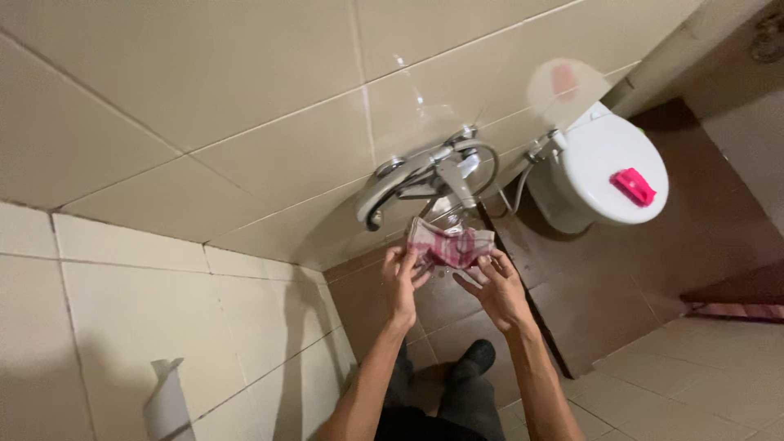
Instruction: The person holds a cloth under a running faucet to dampen it and then uses the cloth to wipe the chrome surfaces of the shower mixer and faucet handle.
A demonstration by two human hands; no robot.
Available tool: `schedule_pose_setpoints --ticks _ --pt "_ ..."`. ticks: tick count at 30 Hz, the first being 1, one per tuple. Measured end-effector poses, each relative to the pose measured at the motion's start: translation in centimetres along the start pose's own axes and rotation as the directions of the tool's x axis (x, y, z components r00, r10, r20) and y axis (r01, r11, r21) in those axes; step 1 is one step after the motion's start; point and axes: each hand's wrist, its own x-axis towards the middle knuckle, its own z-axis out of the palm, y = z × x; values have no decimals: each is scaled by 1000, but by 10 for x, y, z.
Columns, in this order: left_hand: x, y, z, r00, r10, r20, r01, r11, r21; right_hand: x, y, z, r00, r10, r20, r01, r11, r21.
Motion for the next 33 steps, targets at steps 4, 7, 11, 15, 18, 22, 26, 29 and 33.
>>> schedule_pose_setpoints --ticks 4,7,11,15,18,22,26,29,33 --pt "-16 -2 37 1000 5 24 -8 993 117 -9 -18 -37 998 -62 5 62 997 34" --pt "-33 -11 65 996 39 77 -45 996 77 -20 -36 -57 995 -90 35 85 990 112" --pt "-50 -29 102 987 91 130 -95 995 30 -32 -67 -74 993 -72 90 54 980 194" --pt "-62 -43 139 987 101 126 -105 994 32 -36 -96 -99 982 -103 157 79 985 153" --pt "-71 -51 162 971 201 129 -203 979 5 -30 -107 -129 950 -161 269 89 961 262" --pt "-85 -50 176 969 200 143 -215 971 102 -20 -113 -158 923 -186 336 92 957 276" --pt "-91 -48 184 982 160 100 -173 975 142 -18 -122 -161 929 -153 337 81 973 218" --pt "-88 -44 184 949 270 164 -292 947 132 -18 -129 -152 905 -162 392 51 959 280" --pt "-82 -33 168 934 291 206 -315 944 93 -14 -124 -123 920 -173 351 41 935 352"
